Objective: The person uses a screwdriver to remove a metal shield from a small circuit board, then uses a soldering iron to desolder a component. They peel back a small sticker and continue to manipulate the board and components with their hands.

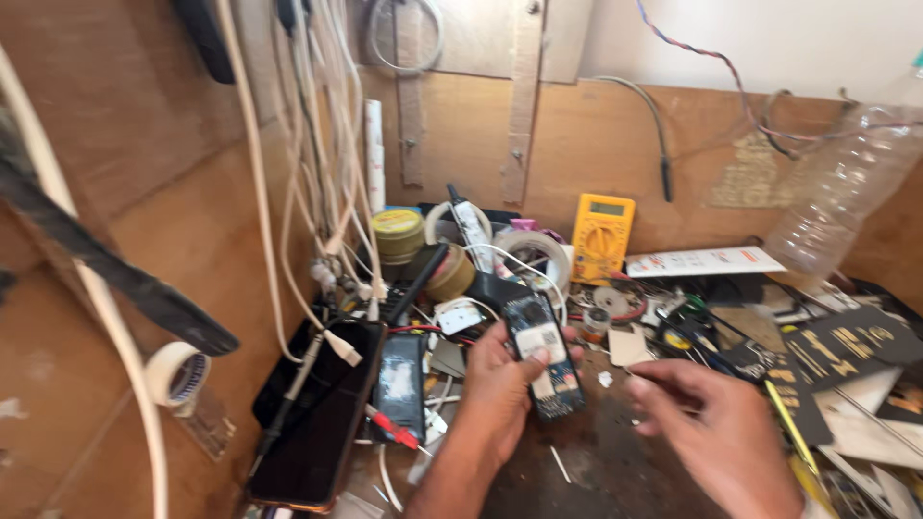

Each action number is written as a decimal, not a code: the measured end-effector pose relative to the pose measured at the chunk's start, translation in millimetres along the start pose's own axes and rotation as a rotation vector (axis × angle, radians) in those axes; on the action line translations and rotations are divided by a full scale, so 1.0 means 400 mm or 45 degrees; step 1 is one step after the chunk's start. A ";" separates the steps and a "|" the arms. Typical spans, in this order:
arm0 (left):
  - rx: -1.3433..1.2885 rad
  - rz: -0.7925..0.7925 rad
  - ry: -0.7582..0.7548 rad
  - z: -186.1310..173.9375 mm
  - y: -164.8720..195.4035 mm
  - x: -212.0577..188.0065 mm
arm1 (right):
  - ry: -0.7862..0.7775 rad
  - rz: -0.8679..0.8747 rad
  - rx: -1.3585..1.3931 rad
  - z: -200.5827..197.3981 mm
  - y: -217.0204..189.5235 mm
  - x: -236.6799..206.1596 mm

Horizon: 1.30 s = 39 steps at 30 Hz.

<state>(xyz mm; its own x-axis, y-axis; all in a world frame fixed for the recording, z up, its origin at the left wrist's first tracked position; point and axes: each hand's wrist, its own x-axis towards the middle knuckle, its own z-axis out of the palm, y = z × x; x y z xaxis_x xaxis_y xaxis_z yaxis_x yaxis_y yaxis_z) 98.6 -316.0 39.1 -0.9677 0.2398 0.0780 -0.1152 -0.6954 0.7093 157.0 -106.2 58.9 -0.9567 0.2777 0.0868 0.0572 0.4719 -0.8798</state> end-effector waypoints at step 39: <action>0.191 0.016 0.014 0.056 -0.112 0.100 | -0.065 -0.034 0.501 0.033 0.015 0.140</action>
<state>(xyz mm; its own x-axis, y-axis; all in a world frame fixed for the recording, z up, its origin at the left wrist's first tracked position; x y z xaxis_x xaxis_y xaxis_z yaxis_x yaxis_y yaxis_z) 70.2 -259.9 26.2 -0.9713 0.2239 0.0804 -0.0691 -0.5889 0.8052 99.9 -99.0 52.3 -0.9700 0.2228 0.0970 -0.0717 0.1191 -0.9903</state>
